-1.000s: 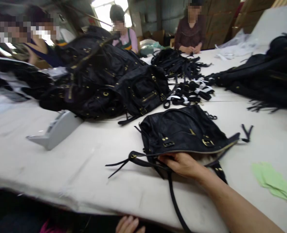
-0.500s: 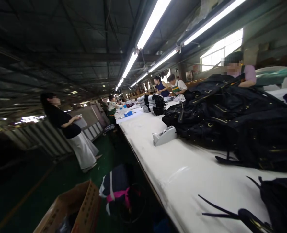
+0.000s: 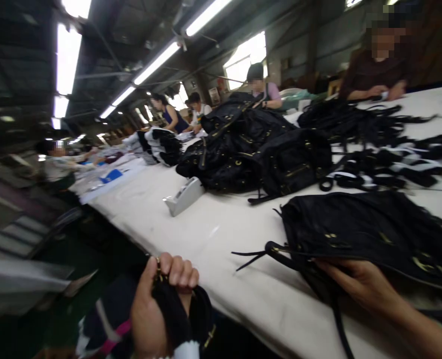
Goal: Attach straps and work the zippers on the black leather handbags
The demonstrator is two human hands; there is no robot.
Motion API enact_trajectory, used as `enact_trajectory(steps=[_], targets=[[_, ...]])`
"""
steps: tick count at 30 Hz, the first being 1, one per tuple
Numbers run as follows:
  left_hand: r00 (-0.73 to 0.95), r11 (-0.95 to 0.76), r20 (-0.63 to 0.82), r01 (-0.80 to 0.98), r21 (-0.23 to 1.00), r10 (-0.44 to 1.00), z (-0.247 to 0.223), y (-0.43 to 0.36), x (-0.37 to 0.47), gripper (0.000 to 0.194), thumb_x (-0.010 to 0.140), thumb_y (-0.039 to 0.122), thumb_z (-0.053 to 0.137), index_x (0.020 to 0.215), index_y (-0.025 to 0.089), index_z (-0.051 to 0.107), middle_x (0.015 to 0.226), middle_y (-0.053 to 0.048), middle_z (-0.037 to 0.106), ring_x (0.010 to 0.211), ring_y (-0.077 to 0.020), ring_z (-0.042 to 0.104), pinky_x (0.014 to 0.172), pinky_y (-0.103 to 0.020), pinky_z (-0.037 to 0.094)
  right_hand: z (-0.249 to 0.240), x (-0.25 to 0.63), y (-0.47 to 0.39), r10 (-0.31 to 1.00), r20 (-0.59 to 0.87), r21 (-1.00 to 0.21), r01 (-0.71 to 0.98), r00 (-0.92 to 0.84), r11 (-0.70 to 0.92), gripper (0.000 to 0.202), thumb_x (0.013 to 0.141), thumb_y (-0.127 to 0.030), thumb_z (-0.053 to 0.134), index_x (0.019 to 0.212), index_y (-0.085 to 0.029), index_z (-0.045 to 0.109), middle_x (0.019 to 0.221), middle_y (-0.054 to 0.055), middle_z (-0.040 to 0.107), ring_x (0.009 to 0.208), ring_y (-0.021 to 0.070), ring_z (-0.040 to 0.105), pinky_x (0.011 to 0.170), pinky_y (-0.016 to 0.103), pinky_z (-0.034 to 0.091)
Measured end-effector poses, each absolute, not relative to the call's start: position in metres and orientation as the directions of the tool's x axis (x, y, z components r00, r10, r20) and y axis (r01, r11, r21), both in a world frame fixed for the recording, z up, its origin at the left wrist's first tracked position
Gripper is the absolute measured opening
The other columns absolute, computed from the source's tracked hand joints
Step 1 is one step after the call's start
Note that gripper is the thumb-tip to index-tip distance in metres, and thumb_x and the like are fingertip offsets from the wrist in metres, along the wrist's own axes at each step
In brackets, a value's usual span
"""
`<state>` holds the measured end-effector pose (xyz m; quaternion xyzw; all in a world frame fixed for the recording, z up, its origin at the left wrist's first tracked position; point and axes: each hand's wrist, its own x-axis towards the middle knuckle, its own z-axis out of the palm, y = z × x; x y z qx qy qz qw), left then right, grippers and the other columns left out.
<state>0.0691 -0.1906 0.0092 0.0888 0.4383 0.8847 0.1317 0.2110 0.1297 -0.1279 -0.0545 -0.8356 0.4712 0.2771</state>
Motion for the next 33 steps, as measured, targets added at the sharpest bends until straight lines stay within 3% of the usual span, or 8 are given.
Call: enact_trajectory(steps=[4,8,13,18,22,25,29,33], targets=[[-0.887,-0.645,-0.125,-0.414,0.642,0.445,0.004,-0.113,0.045,0.03,0.066,0.02,0.07,0.067,0.019,0.041,0.062,0.006,0.044,0.056,-0.0071,0.05,0.058,-0.02,0.053,-0.11,0.211,0.12,0.321,0.37,-0.857,-0.186,-0.872,0.481,0.027,0.096,-0.037,0.054,0.094,-0.021,0.076,0.09,0.003,0.073,0.081,0.0189,0.069,0.076,0.025,0.056],[-0.846,-0.464,-0.148,-0.418,0.781,0.512,-0.039,-0.046,0.04,0.034,0.06,0.037,0.072,0.067,0.02,0.044,0.073,0.003,0.055,0.078,-0.0121,0.06,0.09,-0.031,0.054,-0.107,0.201,0.121,0.32,0.406,-0.852,-0.228,-0.856,0.471,0.025,0.096,-0.028,0.055,0.085,-0.017,0.075,0.079,0.001,0.071,0.074,0.0145,0.066,0.073,0.021,0.05],[-0.845,-0.027,-0.216,-0.262,0.965,0.489,-0.084,-0.029,0.028,0.043,0.055,0.049,0.081,0.078,0.017,0.062,0.092,-0.007,0.065,0.103,-0.028,0.056,0.113,-0.051,0.028,-0.109,0.204,0.123,0.303,0.422,-0.852,-0.259,-0.855,0.455,0.02,0.095,-0.022,0.056,0.089,-0.018,0.075,0.087,0.001,0.072,0.082,0.0141,0.067,0.077,0.02,0.047],[-0.922,0.24,-0.175,-0.094,0.966,0.346,-0.101,-0.071,0.015,0.064,0.066,0.068,0.068,0.108,0.021,0.055,0.119,-0.008,0.057,0.116,-0.0296,0.052,0.11,-0.052,0.031,-0.104,0.205,0.123,0.299,0.417,-0.848,-0.25,-0.858,0.467,0.023,0.094,-0.021,0.055,0.083,-0.015,0.073,0.079,0.002,0.07,0.074,0.0137,0.064,0.072,0.02,0.046],[-0.953,0.354,-0.096,0.013,0.935,0.289,-0.098,-0.108,0.012,0.064,0.066,0.064,0.068,0.112,0.022,0.053,0.125,-0.008,0.054,0.127,-0.0285,0.044,0.114,-0.045,0.027,-0.101,0.205,0.123,0.281,0.401,-0.849,-0.238,-0.872,0.472,0.024,0.095,-0.022,0.052,0.083,-0.015,0.072,0.077,0.002,0.068,0.071,0.0134,0.062,0.072,0.021,0.046],[-0.963,0.435,-0.087,0.033,0.9,0.254,-0.088,-0.128,0.018,0.061,0.062,0.065,0.068,0.104,0.022,0.058,0.112,-0.007,0.06,0.113,-0.0305,0.054,0.105,-0.046,0.036,-0.104,0.206,0.123,0.281,0.375,-0.852,-0.208,-0.883,0.481,0.025,0.096,-0.023,0.052,0.083,-0.015,0.072,0.075,0.001,0.067,0.07,0.0133,0.061,0.071,0.021,0.046],[-0.874,0.69,-0.146,0.253,0.678,0.464,-0.078,-0.138,0.041,0.044,0.072,0.066,0.058,0.084,0.024,0.063,0.084,-0.003,0.065,0.081,-0.0258,0.059,0.08,-0.038,0.042,-0.107,0.207,0.123,0.275,0.376,-0.846,-0.207,-0.885,0.492,0.022,0.096,-0.025,0.054,0.088,-0.017,0.073,0.084,0.001,0.07,0.078,0.0145,0.063,0.078,0.023,0.047],[-0.827,0.783,-0.175,0.407,0.471,0.535,-0.081,-0.123,0.068,0.039,0.074,0.061,0.061,0.09,0.026,0.065,0.086,-0.003,0.066,0.081,-0.0264,0.06,0.073,-0.034,0.039,-0.108,0.207,0.122,0.28,0.385,-0.842,-0.211,-0.879,0.496,0.021,0.096,-0.025,0.055,0.089,-0.017,0.073,0.082,0.001,0.07,0.077,0.014,0.063,0.077,0.021,0.047]])
